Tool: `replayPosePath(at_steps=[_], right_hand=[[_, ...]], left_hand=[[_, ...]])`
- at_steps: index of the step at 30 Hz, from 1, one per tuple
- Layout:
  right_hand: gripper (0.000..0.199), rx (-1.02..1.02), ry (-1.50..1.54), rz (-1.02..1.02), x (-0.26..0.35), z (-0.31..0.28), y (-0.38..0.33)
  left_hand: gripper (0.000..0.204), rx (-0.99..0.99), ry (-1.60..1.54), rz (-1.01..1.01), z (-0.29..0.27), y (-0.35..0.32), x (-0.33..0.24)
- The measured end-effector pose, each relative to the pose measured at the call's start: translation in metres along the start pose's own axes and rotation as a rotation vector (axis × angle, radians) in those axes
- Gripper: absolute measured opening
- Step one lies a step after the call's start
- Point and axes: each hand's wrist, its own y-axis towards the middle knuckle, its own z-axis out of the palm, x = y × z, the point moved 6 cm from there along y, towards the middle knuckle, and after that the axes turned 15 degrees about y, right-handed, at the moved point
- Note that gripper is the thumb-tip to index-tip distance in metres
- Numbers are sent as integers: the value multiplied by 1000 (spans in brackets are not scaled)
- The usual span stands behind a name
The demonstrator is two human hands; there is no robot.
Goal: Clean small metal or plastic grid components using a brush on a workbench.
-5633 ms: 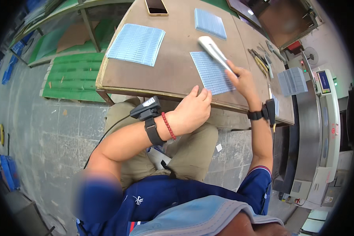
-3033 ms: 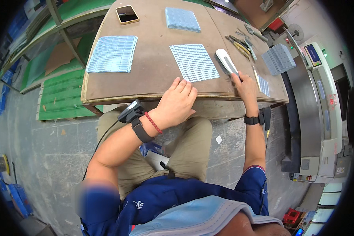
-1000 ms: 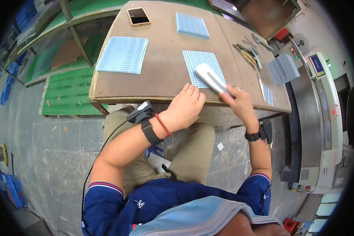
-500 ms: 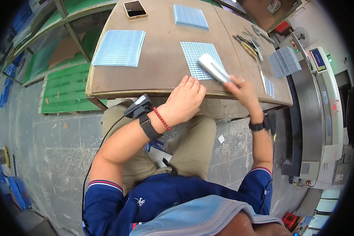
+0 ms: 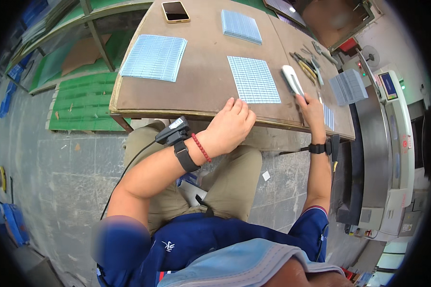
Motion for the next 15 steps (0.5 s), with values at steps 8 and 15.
replayPosePath(at_steps=[8, 15], right_hand=[[35, 111, 72, -370, 43, 49, 1], [32, -30, -62, -300, 53, 46, 32]], left_hand=[[64, 11, 34, -2, -2, 0, -1], [64, 36, 55, -5, 4, 1, 0]])
